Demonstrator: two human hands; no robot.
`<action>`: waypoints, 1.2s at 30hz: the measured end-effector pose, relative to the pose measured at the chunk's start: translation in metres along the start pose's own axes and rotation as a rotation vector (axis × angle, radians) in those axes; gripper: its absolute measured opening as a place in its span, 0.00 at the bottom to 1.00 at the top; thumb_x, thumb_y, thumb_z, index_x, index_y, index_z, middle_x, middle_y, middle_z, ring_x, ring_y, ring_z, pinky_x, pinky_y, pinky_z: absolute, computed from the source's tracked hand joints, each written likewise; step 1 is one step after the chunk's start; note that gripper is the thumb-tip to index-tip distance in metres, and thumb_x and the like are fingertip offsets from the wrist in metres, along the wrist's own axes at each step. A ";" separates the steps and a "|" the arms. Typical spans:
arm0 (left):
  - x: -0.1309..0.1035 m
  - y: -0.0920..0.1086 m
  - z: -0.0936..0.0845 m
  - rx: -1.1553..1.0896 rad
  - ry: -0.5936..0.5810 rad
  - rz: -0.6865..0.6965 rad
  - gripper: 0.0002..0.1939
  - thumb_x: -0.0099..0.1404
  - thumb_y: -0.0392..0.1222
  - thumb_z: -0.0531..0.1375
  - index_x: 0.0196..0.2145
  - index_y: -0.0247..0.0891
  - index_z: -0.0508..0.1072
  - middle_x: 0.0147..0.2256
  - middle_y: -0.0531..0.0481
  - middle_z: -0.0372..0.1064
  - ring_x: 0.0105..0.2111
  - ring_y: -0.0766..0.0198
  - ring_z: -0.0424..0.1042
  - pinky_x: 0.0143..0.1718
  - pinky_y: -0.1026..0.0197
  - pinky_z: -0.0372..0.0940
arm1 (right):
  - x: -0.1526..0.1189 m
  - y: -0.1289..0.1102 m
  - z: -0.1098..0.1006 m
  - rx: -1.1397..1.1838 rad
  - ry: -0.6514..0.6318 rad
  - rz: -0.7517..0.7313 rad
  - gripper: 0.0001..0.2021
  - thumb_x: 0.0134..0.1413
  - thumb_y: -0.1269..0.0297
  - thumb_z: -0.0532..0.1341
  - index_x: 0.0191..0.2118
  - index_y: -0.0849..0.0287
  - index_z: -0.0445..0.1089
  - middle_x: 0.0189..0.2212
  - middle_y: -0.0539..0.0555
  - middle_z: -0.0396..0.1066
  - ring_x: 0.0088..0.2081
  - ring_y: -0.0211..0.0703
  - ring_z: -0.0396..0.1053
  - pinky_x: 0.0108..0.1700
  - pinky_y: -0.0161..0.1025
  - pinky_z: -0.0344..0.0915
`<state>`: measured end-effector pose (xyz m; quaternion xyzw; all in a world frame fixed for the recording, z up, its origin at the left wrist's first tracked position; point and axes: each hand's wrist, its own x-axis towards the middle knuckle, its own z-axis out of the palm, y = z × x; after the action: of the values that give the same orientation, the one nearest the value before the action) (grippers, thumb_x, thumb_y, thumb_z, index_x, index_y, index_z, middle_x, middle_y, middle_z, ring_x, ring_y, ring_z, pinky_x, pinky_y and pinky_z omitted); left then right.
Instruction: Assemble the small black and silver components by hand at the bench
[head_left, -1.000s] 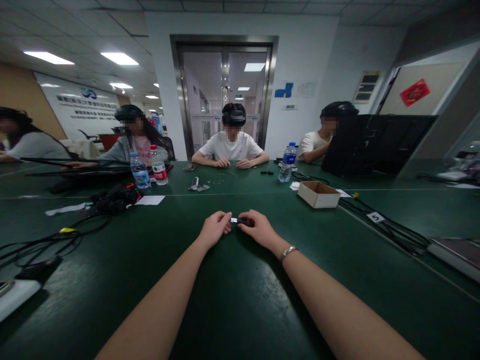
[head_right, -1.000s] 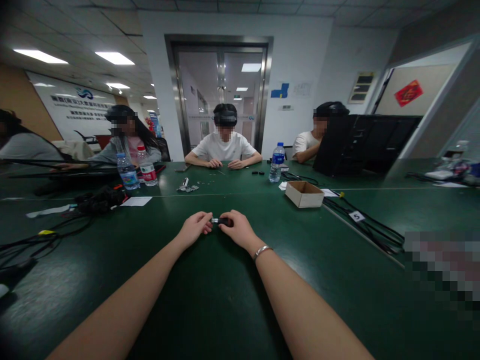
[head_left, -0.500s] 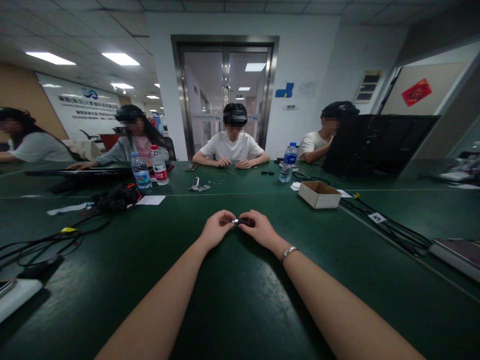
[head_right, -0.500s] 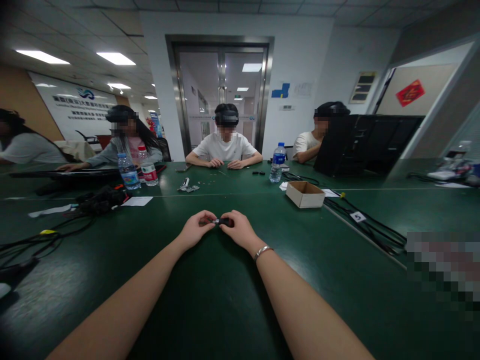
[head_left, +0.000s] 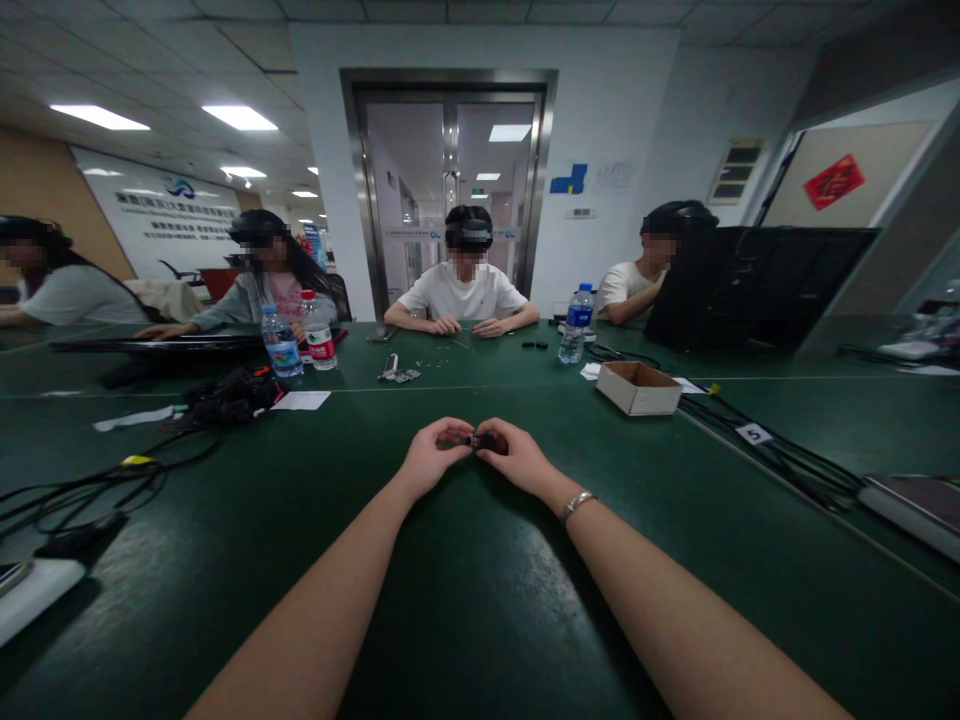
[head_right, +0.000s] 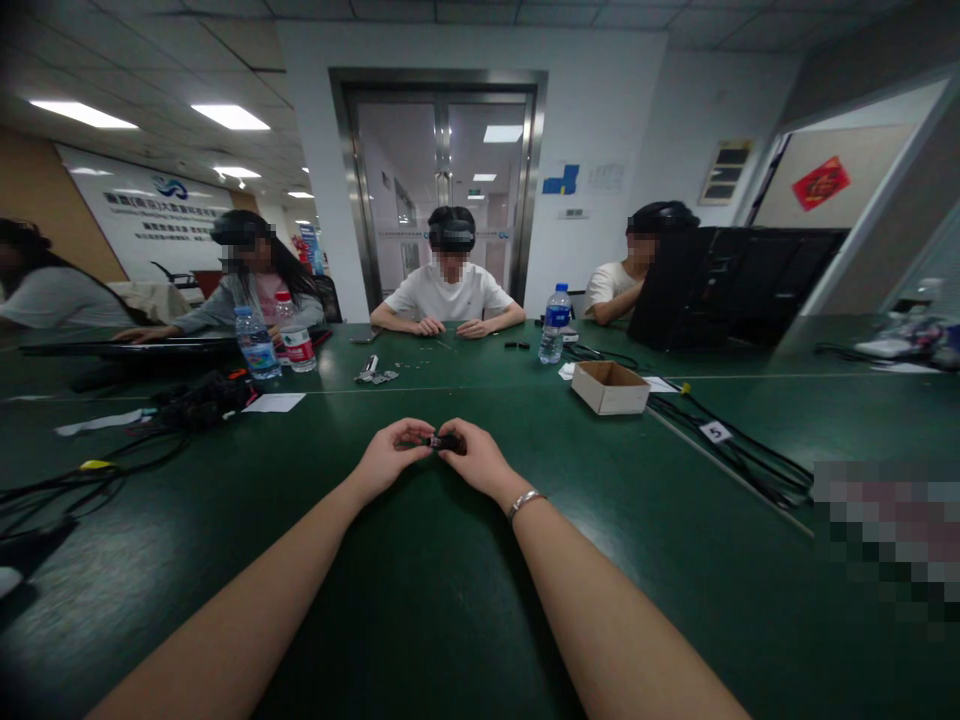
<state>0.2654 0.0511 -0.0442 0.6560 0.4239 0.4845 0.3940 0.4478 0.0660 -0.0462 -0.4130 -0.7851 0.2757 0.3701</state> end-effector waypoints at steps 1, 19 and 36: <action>-0.001 0.001 0.000 -0.005 -0.006 -0.004 0.14 0.50 0.36 0.65 0.37 0.37 0.74 0.38 0.47 0.73 0.38 0.61 0.71 0.43 0.59 0.65 | 0.000 0.000 0.000 -0.001 -0.002 0.004 0.12 0.46 0.69 0.61 0.40 0.58 0.68 0.28 0.47 0.65 0.28 0.35 0.60 0.32 0.33 0.58; -0.005 0.004 0.007 0.391 0.021 -0.051 0.23 0.62 0.59 0.50 0.22 0.39 0.67 0.20 0.55 0.61 0.23 0.65 0.61 0.26 0.64 0.52 | -0.002 0.000 0.000 -0.055 0.045 -0.070 0.11 0.45 0.71 0.59 0.39 0.58 0.67 0.31 0.49 0.68 0.31 0.36 0.63 0.34 0.34 0.60; -0.010 0.012 0.007 0.526 0.093 -0.082 0.23 0.67 0.58 0.42 0.37 0.42 0.68 0.31 0.50 0.69 0.30 0.61 0.67 0.30 0.62 0.55 | -0.005 -0.011 -0.002 -0.228 0.047 -0.155 0.11 0.47 0.70 0.61 0.39 0.57 0.68 0.34 0.51 0.70 0.33 0.38 0.65 0.36 0.36 0.60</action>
<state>0.2729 0.0368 -0.0373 0.6952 0.5788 0.3711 0.2096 0.4463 0.0567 -0.0389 -0.3969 -0.8320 0.1455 0.3591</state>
